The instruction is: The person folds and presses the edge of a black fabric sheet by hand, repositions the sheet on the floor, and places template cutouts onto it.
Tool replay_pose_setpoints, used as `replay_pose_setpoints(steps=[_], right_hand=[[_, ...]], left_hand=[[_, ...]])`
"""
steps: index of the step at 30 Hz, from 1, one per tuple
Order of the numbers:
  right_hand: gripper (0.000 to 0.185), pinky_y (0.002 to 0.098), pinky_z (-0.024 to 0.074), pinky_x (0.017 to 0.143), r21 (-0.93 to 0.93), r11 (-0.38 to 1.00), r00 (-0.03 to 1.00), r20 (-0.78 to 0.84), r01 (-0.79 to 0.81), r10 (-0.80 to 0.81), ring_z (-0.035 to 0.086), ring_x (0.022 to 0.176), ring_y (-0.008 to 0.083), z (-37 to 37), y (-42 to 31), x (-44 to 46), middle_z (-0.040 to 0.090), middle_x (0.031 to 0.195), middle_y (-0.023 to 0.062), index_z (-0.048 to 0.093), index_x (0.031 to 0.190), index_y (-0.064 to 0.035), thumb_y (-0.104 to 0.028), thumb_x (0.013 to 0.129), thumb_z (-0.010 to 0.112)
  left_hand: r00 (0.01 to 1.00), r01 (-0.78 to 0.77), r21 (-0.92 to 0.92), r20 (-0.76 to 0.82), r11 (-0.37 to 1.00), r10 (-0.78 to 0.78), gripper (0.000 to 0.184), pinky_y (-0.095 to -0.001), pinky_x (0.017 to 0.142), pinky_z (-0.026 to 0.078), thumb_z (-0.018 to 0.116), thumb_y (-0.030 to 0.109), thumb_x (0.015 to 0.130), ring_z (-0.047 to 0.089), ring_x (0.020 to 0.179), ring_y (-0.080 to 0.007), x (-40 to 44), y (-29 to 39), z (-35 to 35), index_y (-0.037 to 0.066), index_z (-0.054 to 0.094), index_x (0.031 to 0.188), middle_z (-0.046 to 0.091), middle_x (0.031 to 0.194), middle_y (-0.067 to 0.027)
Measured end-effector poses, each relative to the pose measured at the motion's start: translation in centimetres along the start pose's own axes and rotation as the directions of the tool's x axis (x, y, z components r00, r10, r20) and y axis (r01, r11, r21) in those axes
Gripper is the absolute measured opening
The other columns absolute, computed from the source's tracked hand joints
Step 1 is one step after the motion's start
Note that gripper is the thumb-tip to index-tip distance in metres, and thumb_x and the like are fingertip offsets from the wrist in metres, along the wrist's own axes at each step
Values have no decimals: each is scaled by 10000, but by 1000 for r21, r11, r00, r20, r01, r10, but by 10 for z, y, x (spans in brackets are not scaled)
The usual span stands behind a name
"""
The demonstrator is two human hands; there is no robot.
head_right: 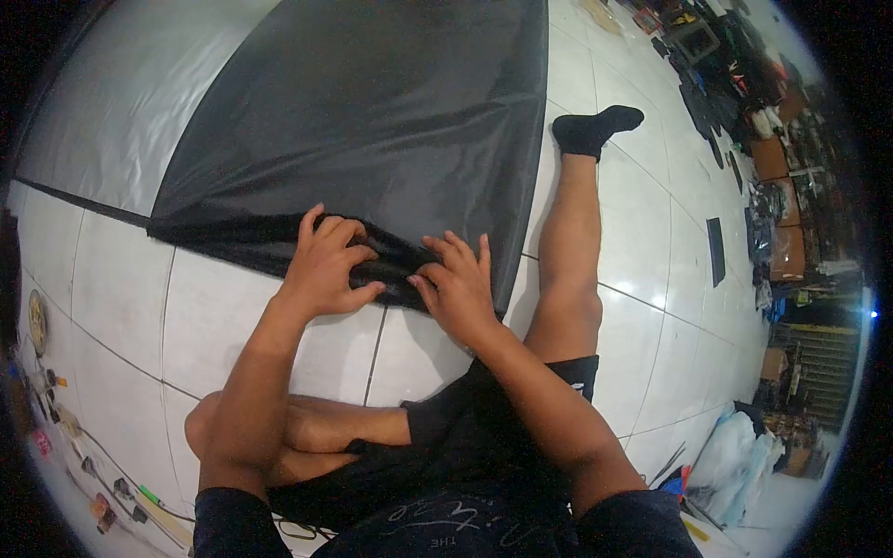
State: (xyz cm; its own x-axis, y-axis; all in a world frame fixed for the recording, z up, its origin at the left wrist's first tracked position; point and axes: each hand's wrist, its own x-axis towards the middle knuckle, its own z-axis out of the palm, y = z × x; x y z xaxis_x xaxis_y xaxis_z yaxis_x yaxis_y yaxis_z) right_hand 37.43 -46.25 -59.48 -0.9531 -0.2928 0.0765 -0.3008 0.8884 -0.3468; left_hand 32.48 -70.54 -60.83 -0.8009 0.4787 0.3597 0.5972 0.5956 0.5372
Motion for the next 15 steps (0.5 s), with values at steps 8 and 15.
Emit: replay_pose_setpoints(steps=[8,15], right_hand=[[230,694,184,1193,-58,987,971,-184,147,-155,417,1451,392,10,-6,-16,511,1502,162,706,977,-97,-239,833,814],[180,722,144,1190,-233,955,982,12,185,-187,356,1486,436,14,-11,-19,472,1551,175,785,902,-109,-204,759,838]], left_hand=[[992,-3,168,-124,986,24,128,-560,1199,283,804,162,780,616,975,-158,0,-9,22,159,749,895,654,921,33],[959,43,235,-283,971,26,158,-534,1143,343,779,129,786,609,828,-162,2,-6,33,163,639,851,602,811,29]])
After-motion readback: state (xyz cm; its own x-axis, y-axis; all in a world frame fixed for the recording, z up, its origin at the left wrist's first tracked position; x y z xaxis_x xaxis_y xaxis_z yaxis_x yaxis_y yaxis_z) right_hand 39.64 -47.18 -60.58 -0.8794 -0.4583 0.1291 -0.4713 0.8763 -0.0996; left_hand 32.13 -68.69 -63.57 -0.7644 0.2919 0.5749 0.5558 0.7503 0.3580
